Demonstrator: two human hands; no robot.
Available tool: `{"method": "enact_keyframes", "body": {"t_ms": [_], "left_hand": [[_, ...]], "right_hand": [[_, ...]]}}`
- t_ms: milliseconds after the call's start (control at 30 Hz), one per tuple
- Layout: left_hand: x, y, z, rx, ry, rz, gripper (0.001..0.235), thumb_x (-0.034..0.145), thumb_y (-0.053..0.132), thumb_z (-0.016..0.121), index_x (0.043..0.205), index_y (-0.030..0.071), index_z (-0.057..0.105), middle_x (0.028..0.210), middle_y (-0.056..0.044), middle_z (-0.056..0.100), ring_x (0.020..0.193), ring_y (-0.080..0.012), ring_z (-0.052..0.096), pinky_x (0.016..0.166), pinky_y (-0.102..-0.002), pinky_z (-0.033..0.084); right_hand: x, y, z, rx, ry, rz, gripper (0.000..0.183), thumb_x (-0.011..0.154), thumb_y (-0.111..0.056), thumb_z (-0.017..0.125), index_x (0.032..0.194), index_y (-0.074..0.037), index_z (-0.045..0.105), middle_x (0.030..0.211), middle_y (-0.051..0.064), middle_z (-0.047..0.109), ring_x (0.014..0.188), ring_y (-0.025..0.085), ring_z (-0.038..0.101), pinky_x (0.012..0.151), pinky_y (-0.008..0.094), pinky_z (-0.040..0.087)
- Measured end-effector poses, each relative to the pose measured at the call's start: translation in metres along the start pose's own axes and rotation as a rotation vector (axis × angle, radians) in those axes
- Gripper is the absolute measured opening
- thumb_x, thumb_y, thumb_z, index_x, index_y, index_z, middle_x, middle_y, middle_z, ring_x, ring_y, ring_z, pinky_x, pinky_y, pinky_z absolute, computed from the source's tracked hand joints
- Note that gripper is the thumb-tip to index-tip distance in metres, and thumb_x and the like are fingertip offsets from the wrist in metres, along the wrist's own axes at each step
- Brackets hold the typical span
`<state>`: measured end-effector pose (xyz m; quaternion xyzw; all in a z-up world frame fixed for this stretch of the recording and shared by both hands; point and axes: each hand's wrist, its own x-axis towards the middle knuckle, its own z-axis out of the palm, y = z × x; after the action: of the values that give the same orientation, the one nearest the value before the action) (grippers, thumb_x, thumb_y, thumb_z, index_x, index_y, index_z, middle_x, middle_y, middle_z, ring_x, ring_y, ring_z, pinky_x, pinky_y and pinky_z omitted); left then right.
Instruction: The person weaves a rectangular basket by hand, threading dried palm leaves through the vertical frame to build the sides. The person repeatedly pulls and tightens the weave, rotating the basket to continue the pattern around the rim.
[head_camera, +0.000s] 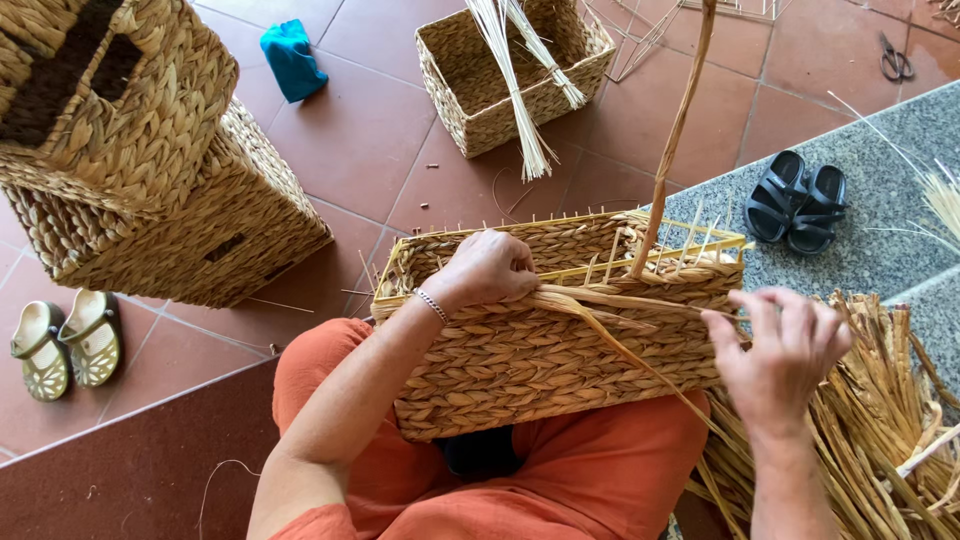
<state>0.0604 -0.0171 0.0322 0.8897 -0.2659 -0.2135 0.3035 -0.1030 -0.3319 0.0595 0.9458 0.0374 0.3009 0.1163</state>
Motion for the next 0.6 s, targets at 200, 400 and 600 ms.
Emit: {"method": "enact_keyframes", "body": {"t_ms": [200,400,600], "left_hand": [[0.011,-0.003,-0.007,-0.202,-0.144,-0.058,0.024,0.075,0.029,0.078,0.087,0.008,0.081,0.074,-0.005,0.077,0.066,-0.0143,0.069,0.067,-0.034,0.058],[0.015,-0.007,-0.001,-0.175,-0.181,-0.095,0.028,0.080,0.033,0.076,0.092,0.009,0.081,0.075,-0.007,0.075,0.068,-0.0160,0.067,0.067,-0.033,0.055],[0.015,-0.008,0.000,-0.298,-0.207,-0.097,0.023,0.076,0.025,0.076,0.088,0.006,0.080,0.075,-0.004,0.076,0.068,-0.0121,0.068,0.065,-0.031,0.056]], "right_hand": [[-0.081,-0.037,0.017,0.476,-0.531,0.102,0.029,0.088,-0.036,0.070,0.105,-0.012,0.074,0.094,0.007,0.073,0.076,0.019,0.070,0.065,0.035,0.059],[-0.127,0.013,-0.008,0.148,-0.794,0.273,0.016,0.093,-0.025,0.066,0.102,-0.016,0.074,0.101,0.002,0.070,0.072,0.016,0.070,0.067,0.035,0.059],[-0.102,0.026,-0.050,0.066,0.133,0.306,0.019,0.108,-0.020,0.071,0.112,-0.003,0.066,0.110,0.016,0.058,0.089,0.030,0.064,0.070,0.038,0.056]]}}
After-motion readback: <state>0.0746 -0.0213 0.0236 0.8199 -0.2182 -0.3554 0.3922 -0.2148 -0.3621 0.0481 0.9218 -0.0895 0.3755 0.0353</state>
